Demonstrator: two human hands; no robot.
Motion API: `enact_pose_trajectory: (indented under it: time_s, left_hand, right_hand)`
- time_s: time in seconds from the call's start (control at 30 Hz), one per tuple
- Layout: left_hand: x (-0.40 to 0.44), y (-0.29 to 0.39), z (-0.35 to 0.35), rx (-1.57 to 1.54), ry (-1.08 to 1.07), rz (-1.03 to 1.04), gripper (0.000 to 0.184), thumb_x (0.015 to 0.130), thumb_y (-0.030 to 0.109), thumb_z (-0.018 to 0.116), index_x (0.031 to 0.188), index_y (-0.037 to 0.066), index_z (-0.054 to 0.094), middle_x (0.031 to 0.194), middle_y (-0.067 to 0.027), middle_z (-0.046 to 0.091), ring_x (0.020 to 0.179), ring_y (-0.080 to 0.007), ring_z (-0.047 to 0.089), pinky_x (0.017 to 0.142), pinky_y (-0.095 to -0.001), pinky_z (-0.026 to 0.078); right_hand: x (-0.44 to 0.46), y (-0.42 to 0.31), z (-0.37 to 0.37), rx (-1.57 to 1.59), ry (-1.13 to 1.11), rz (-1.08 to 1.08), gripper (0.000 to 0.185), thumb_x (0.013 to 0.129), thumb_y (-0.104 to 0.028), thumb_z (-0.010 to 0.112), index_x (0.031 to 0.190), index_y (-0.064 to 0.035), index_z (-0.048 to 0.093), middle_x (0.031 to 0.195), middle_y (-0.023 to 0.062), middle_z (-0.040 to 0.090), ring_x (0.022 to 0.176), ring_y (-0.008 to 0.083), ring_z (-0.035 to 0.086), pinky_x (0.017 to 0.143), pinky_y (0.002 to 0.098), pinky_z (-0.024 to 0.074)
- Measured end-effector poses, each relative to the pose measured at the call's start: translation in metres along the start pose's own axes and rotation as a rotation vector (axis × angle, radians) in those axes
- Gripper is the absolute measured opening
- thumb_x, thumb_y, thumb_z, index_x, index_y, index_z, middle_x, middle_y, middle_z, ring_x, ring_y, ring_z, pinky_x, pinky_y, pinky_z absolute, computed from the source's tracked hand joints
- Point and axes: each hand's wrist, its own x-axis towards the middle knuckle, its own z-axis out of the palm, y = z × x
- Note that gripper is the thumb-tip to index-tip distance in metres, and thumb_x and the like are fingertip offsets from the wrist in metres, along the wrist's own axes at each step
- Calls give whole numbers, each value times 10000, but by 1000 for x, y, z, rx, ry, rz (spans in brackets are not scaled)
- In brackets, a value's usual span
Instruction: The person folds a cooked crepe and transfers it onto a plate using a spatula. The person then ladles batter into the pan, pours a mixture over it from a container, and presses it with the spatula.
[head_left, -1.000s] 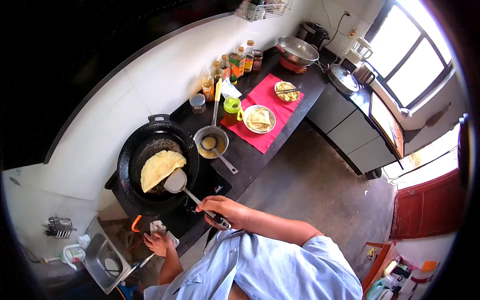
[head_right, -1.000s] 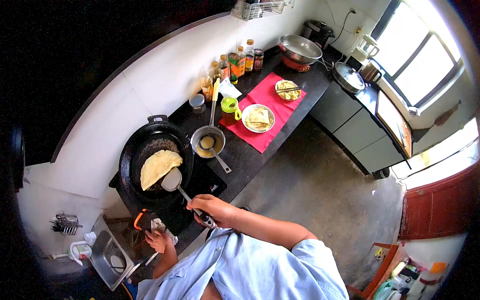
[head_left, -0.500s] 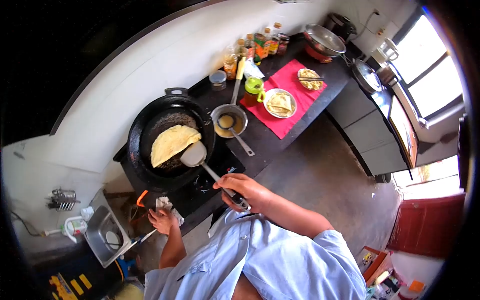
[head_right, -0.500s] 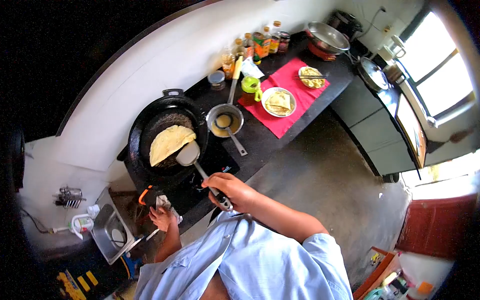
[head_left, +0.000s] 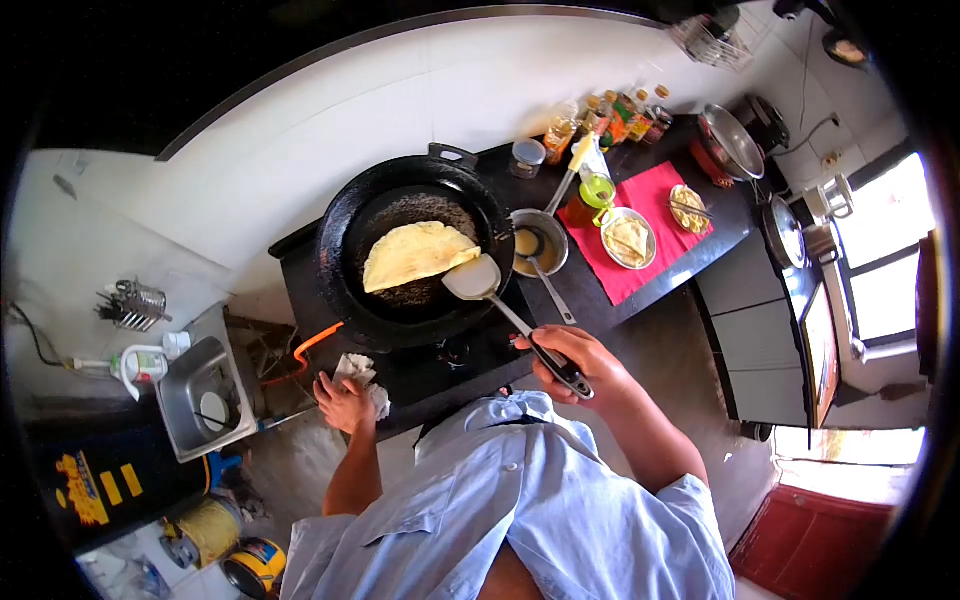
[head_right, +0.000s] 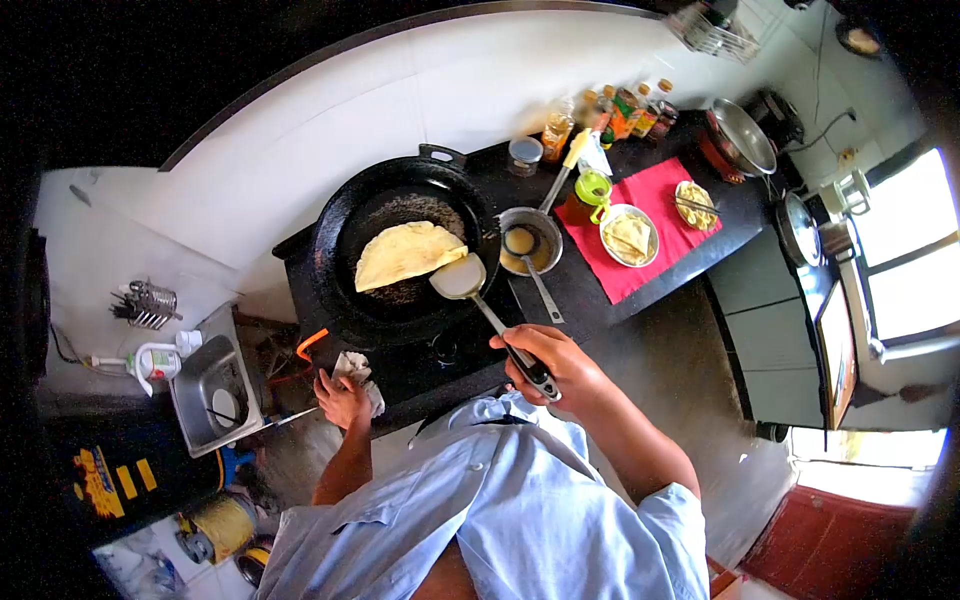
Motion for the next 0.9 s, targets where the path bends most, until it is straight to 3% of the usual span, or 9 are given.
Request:
enact_pose_trajectory:
  time_s: [0.37,0.63,0.9]
  left_hand:
    - [0,-6,2,-72,-7,8,576,1000,402,546,1534,190,505,1601,-138,451,1366,-382,509,1082,-526,443]
    - [-2,-1,0,-69,-6,-12,563,995,384,554,1521,182,526,1599,-150,456,1356,-398,523,1074,-529,450]
    - [0,-9,6,6,-26,29,591,1026,439,529,1557,184,484,1619,-164,433,1399,-393,494,1112,-527,424]
  right_hand:
    - [-2,0,15,2,55,35,361,1081,-263,518,1242,52,588,619,113,543,378,163,432,348,316,318]
    - [0,6,-8,106,-115,16,356,1083,-255,520,1263,47,576,643,107,544,402,150,442,375,302,318]
    - [5,-3,-18,9,-158,39,371,1089,-272,510,1262,53,553,600,126,565,391,181,462,372,328,322]
